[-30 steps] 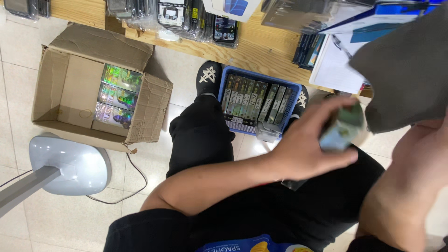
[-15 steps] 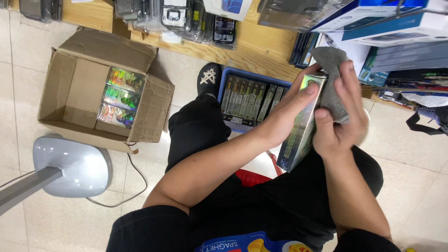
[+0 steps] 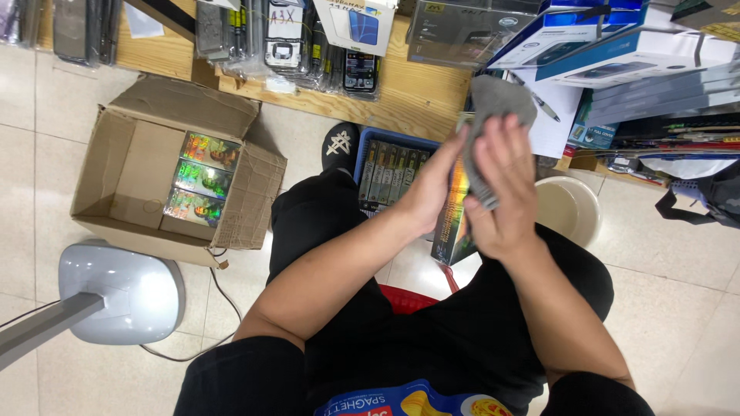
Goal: The person writes in a notebook with a pen, sets it aside, and then wipes a product box with a cloth.
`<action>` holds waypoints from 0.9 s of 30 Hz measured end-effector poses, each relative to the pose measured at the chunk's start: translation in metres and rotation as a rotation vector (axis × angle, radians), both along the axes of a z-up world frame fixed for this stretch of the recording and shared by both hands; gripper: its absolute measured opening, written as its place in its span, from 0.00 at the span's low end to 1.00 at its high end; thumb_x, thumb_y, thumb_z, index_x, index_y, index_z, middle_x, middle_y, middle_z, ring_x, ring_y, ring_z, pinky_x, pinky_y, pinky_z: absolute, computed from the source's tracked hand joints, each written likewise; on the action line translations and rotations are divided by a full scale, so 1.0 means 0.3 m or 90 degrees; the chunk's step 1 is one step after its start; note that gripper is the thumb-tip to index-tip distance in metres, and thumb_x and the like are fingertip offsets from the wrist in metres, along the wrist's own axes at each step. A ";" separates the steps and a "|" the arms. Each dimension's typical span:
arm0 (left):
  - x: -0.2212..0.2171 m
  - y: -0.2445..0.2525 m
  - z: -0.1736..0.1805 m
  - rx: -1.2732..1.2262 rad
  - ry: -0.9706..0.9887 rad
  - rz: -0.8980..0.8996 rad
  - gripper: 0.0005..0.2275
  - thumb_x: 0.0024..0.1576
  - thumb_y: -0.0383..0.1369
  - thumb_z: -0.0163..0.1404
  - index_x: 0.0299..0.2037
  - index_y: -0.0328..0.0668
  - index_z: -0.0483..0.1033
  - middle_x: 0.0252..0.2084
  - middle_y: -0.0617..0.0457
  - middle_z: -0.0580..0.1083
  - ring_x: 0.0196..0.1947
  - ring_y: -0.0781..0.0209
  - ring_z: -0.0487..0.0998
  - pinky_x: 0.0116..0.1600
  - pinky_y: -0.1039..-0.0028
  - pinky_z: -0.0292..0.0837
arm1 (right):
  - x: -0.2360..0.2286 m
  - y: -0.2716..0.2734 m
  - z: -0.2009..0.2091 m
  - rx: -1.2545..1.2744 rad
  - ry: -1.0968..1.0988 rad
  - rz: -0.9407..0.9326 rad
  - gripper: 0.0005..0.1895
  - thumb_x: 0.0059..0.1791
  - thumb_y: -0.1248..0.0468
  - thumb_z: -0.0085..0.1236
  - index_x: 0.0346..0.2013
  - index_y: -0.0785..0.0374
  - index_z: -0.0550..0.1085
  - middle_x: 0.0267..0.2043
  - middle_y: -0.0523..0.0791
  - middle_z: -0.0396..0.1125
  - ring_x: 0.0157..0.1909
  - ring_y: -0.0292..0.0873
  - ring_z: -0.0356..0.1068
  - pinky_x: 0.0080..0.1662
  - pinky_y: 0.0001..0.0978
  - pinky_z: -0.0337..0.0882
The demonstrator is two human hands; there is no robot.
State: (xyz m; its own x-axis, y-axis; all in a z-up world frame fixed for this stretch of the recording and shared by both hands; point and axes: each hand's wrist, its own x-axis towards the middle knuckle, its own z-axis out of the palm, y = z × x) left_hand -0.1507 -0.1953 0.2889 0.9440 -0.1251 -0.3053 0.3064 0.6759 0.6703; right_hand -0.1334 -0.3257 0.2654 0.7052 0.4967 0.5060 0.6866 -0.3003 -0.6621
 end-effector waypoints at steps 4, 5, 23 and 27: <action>-0.025 -0.056 -0.021 -0.055 0.015 -0.072 0.37 0.68 0.60 0.37 0.77 0.37 0.54 0.72 0.28 0.56 0.73 0.32 0.57 0.77 0.47 0.47 | 0.017 -0.001 0.047 -0.009 0.019 -0.056 0.34 0.61 0.40 0.34 0.79 0.50 0.57 0.86 0.50 0.39 0.86 0.58 0.35 0.82 0.61 0.30; -0.024 -0.055 -0.030 -0.084 0.009 -0.086 0.34 0.69 0.59 0.39 0.75 0.38 0.59 0.65 0.34 0.64 0.67 0.42 0.66 0.75 0.55 0.55 | 0.012 0.003 0.054 -0.018 0.022 -0.074 0.33 0.62 0.41 0.32 0.80 0.46 0.55 0.87 0.48 0.37 0.87 0.56 0.32 0.82 0.62 0.28; 0.063 0.066 -0.102 -0.141 0.096 0.082 0.24 0.63 0.58 0.52 0.50 0.48 0.62 0.44 0.54 0.69 0.47 0.60 0.74 0.57 0.65 0.68 | -0.174 0.057 -0.024 -0.094 -0.004 0.010 0.29 0.60 0.46 0.38 0.74 0.50 0.66 0.84 0.47 0.46 0.85 0.57 0.33 0.79 0.64 0.28; 0.135 0.122 -0.066 -0.158 0.011 0.109 0.29 0.66 0.61 0.47 0.56 0.39 0.69 0.55 0.31 0.77 0.55 0.39 0.82 0.59 0.47 0.76 | -0.219 0.064 -0.007 -0.092 -0.046 0.054 0.30 0.59 0.45 0.42 0.73 0.52 0.69 0.82 0.49 0.52 0.84 0.60 0.40 0.78 0.66 0.31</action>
State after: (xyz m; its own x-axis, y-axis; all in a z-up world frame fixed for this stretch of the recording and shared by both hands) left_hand -0.1101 -0.1588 0.2691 0.9526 -0.0374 -0.3018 0.1837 0.8617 0.4731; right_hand -0.1991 -0.3065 0.2631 0.6223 0.6234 0.4734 0.7577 -0.3278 -0.5643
